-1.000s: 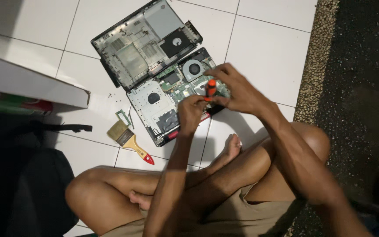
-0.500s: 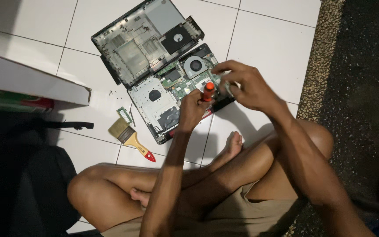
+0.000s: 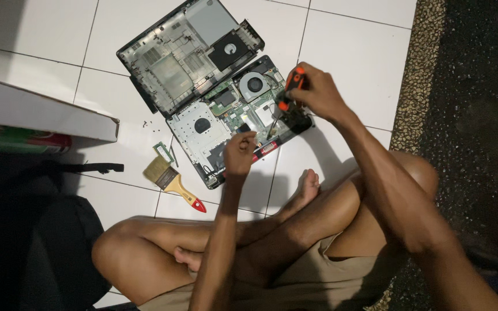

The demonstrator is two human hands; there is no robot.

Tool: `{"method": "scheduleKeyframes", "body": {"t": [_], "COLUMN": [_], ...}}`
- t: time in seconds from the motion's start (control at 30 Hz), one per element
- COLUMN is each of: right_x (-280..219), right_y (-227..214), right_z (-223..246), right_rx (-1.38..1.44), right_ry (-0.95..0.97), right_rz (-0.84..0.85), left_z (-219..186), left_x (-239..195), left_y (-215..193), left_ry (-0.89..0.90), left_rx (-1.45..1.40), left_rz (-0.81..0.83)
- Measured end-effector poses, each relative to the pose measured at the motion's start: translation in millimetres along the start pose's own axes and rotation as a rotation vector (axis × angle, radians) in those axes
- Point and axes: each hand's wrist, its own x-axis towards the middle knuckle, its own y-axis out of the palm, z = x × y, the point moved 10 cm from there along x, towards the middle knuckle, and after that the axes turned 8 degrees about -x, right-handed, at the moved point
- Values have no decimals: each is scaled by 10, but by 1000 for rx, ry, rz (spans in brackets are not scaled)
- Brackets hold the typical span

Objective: The person is sitting on the floor and using a screwdriver to remove screws from the internal components of a disassembled laptop. They systematically loosen screws from the motherboard area and place them on the floor.

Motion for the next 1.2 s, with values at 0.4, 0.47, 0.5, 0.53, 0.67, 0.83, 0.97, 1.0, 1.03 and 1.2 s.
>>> {"method": "scheduleKeyframes", "body": {"t": [0.4, 0.47, 0.5, 0.53, 0.67, 0.83, 0.97, 1.0, 1.03, 1.2], "right_x": [-221, -237, -257, -270, -336, -425, -464, -465, -457, -417], "right_y": [-307, -491, -610, -643, -828, -852, -809, -806, -790, -719], "right_z": [419, 476, 480, 478, 324, 378, 422, 502, 487, 475], "right_rx": [313, 386, 457, 457, 446, 440, 433, 421, 420, 449], "right_ry": [14, 22, 34, 36, 121, 195, 213, 195, 194, 235], "right_rz": [-72, -120, -172, -172, -285, -308, -294, -279, -273, -270], "left_z": [327, 409, 534, 451, -117, -212, -193, -187, -368, -561], "left_x": [-150, 1, 52, 137, 215, 451, 482, 492, 427, 13], "left_y": [-344, -928, -1262, -1471, -2270, -2669, -2704, -2718, -2607, -2055], "left_ry": [461, 284, 106, 105, 112, 5, 164, 256, 252, -99], "left_rx": [67, 92, 112, 112, -163, 559, 572, 586, 586, 444], "left_rz": [-214, -319, -415, -414, -671, -555, -470, -459, -462, -380]}}
